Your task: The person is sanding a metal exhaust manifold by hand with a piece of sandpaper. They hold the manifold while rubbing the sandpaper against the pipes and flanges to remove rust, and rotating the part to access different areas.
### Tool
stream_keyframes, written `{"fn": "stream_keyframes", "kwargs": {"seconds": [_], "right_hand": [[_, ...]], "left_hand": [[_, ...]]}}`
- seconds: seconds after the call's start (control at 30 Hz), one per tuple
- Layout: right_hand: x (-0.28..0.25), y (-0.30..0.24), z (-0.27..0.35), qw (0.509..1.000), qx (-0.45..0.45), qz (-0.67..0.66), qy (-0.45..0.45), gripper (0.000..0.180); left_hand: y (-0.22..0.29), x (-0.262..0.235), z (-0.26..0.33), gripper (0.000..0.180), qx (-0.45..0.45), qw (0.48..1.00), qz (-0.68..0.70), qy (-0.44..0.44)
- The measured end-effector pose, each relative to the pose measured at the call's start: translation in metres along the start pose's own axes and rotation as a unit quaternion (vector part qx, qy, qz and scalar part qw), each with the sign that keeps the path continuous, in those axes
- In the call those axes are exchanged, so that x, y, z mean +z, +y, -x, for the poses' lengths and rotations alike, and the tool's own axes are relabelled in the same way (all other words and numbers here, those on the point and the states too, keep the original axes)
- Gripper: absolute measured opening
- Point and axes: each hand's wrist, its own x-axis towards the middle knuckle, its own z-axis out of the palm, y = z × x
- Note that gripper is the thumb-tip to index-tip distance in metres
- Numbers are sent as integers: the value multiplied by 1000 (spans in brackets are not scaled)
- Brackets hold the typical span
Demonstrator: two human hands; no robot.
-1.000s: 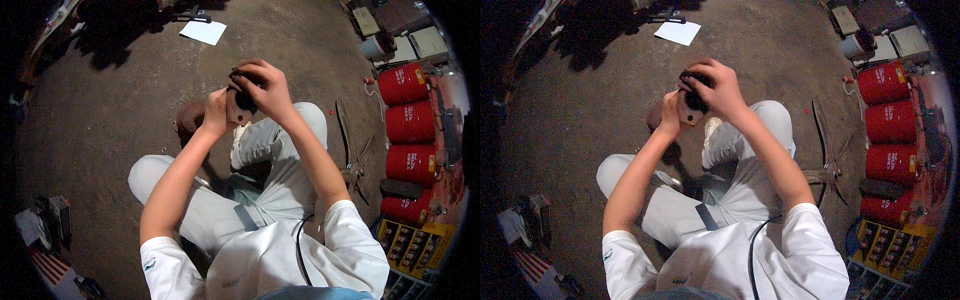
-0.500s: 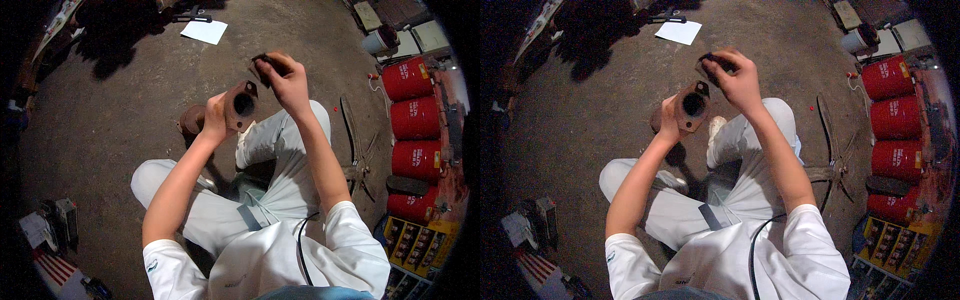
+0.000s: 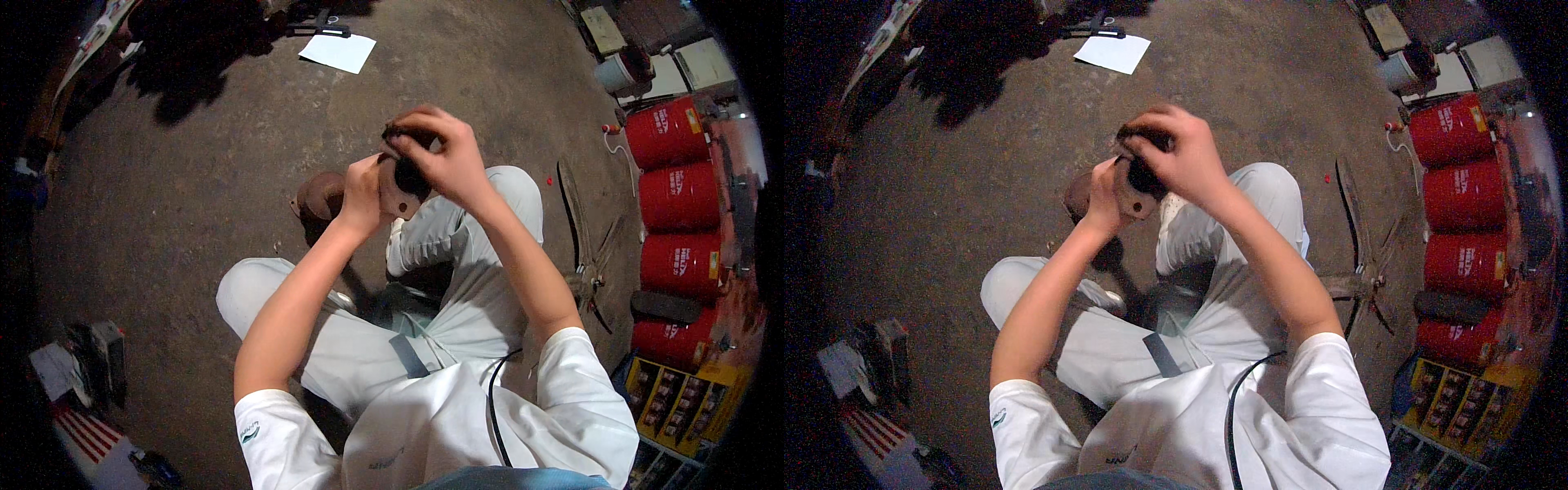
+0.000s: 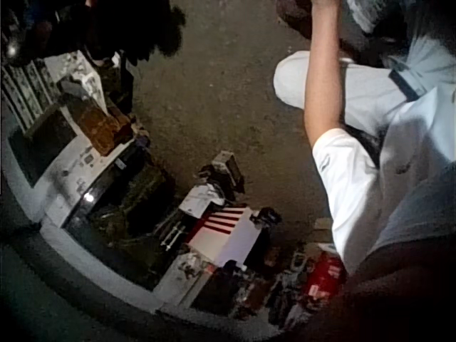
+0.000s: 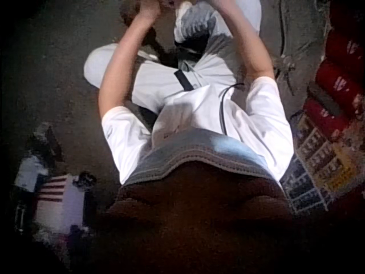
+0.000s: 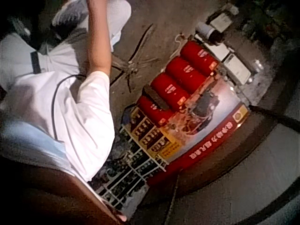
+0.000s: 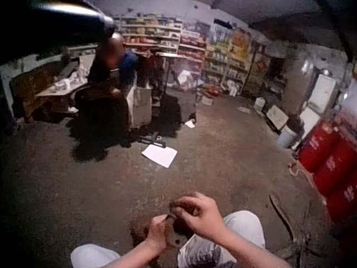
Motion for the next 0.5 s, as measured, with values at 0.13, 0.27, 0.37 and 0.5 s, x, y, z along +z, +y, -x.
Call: {"fn": "stream_keyframes", "kwargs": {"seconds": [0.13, 0.27, 0.37, 0.5], "right_hand": [[-2, -10, 2, 994, -75, 38, -71, 22], [-13, -5, -24, 987, -49, 140, -62, 27], [-17, -9, -27, 981, -55, 159, -95, 29], [-23, -14, -22, 983, -6, 119, -137, 29]], "left_hand": [[0, 1, 2, 31, -39, 994, 105, 0], [-4, 1, -3, 28, 7, 998, -60, -32], [-14, 4, -2, 28, 31, 996, -52, -72], [-14, 3, -9, 32, 68, 982, -116, -130]]}}
